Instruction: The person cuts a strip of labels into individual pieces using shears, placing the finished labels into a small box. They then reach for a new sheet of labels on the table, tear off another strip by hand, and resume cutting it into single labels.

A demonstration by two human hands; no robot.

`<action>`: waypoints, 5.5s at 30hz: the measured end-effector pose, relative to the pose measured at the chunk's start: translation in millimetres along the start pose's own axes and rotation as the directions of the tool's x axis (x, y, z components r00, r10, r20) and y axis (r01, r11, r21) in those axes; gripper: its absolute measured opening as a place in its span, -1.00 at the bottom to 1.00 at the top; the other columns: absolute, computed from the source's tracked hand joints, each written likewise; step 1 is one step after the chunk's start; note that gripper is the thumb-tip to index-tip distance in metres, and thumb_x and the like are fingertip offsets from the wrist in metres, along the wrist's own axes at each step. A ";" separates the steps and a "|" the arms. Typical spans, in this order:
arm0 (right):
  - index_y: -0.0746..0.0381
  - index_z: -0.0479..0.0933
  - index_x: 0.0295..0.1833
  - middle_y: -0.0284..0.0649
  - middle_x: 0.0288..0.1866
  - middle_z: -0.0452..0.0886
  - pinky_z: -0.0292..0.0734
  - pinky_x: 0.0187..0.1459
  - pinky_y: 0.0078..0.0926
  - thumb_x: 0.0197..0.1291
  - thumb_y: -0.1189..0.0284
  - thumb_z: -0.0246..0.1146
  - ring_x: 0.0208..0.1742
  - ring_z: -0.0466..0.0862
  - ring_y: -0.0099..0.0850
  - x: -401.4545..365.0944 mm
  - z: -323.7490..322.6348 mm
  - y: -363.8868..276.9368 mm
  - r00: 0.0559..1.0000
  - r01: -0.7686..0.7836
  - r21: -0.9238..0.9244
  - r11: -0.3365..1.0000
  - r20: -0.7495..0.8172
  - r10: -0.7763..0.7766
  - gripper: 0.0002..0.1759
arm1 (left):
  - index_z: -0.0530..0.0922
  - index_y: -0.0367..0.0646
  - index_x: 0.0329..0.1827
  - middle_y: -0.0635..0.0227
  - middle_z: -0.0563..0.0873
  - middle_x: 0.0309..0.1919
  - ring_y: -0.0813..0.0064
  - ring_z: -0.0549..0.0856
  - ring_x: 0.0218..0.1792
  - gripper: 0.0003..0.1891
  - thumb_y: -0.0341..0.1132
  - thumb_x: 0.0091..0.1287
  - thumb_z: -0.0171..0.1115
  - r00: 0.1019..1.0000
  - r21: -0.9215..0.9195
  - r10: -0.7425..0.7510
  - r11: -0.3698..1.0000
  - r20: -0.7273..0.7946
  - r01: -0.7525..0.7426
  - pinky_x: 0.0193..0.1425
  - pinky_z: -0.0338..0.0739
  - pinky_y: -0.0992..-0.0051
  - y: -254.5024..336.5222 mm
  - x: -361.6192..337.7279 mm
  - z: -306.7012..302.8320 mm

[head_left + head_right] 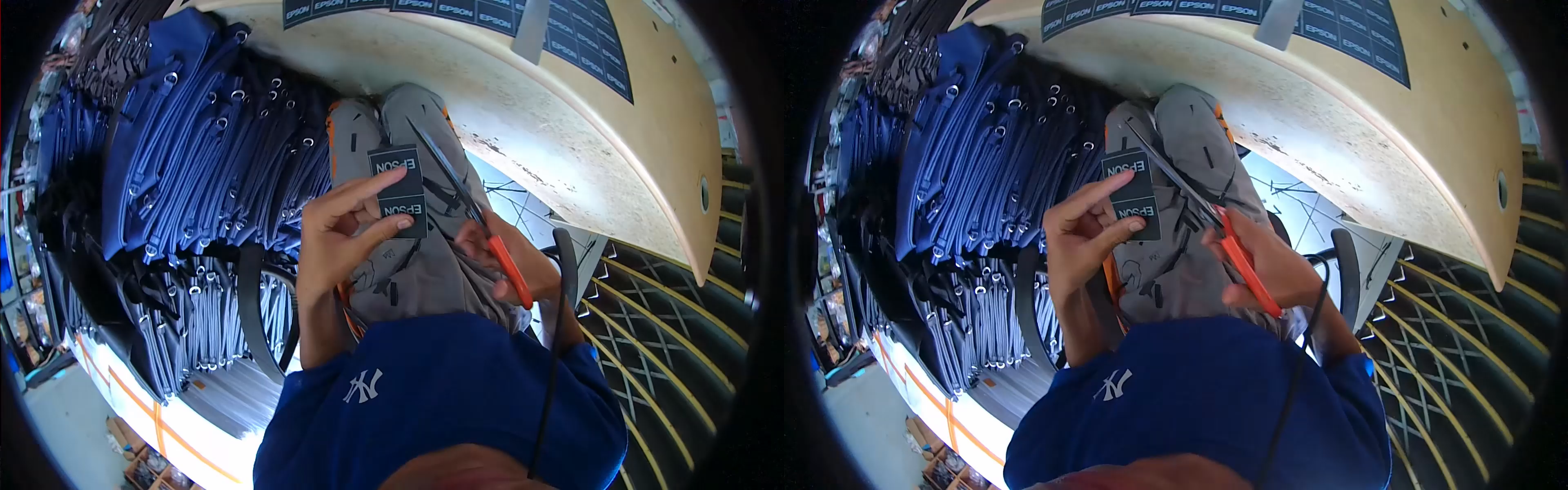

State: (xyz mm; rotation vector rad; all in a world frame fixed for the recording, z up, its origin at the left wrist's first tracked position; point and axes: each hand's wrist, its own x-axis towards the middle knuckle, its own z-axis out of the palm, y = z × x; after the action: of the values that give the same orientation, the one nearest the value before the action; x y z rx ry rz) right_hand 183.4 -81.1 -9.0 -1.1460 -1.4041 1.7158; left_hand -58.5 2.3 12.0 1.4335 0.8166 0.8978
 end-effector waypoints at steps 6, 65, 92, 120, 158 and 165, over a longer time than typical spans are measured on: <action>0.45 0.25 0.12 -0.06 -0.28 0.53 0.45 -0.22 -0.36 -0.31 -0.34 0.38 -0.33 0.56 -0.19 -31.6 -28.2 0.3 0.971 -0.065 -0.289 0.955 0.204 0.127 0.16 | 0.54 -0.30 0.14 0.39 0.65 -0.43 0.82 0.43 -0.55 -0.43 -0.67 -0.04 0.42 0.994 0.054 -0.001 0.999 0.111 -0.005 -0.47 0.33 0.73 4.9 -1.3 -24.8; 0.29 0.36 -0.46 -0.33 -0.68 0.29 0.21 -0.58 -0.46 0.17 -0.10 0.21 -0.63 0.28 -0.52 -47.5 -29.5 27.1 0.997 -0.045 -0.260 0.965 0.049 0.060 -0.40 | 0.62 -0.19 0.05 0.62 0.48 -0.65 0.87 0.35 -0.61 -0.58 -0.57 0.06 0.41 0.993 0.126 0.007 0.992 0.118 -0.022 -0.53 0.18 0.77 21.8 64.5 -24.2; 0.30 0.41 -0.48 -0.30 -0.64 0.38 0.24 -0.51 -0.42 0.34 0.01 0.03 -0.59 0.35 -0.49 -42.7 -16.7 63.6 0.993 -0.070 -0.151 0.986 -0.108 0.054 -0.45 | 0.56 -0.22 0.10 0.15 0.73 -0.27 0.43 0.69 -0.16 -0.53 -0.11 0.21 0.32 0.886 0.712 0.402 0.550 0.232 -0.436 -0.03 0.55 0.45 66.9 321.8 -16.7; 0.24 0.44 -0.42 -0.43 -0.67 0.41 0.24 -0.62 -0.66 0.35 0.09 -0.08 -0.67 0.37 -0.64 -61.9 -12.8 55.9 0.976 -0.025 -0.012 1.000 -0.217 0.022 -0.53 | 0.66 -0.34 -0.41 0.17 0.72 -0.54 0.48 0.72 -0.54 -0.61 -0.09 0.25 0.25 0.935 0.577 0.086 0.767 0.343 -0.282 -0.36 0.58 0.54 49.7 351.8 124.7; 0.23 0.43 -0.37 -0.46 -0.62 0.37 0.24 -0.57 -0.65 0.31 -0.07 -0.04 -0.62 0.36 -0.65 -15.3 4.7 39.7 0.983 -0.094 0.008 0.996 -0.158 0.094 -0.46 | 0.57 -0.30 0.07 0.12 0.53 0.17 0.15 0.49 0.20 -0.40 -0.02 0.08 0.37 0.833 0.841 0.455 0.274 0.314 -0.467 0.30 0.28 0.21 30.8 181.8 5.9; 0.25 0.40 -0.30 -0.38 -0.51 0.42 0.22 -0.57 -0.71 0.22 0.25 0.19 -0.65 0.31 -0.69 32.1 22.2 31.1 0.866 0.187 -0.030 0.982 -0.467 -0.179 -0.72 | 0.62 -0.22 -0.02 0.19 0.60 0.05 0.21 0.56 0.10 -0.66 -0.31 0.15 0.32 0.784 0.848 0.545 0.228 0.296 -0.479 0.13 0.46 0.29 19.0 168.3 2.9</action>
State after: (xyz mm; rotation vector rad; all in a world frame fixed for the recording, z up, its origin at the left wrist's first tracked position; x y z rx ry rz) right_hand 151.5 -69.3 -45.5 -1.2680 -1.1480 1.2071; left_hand 20.4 149.4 41.2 2.8179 0.9296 1.0341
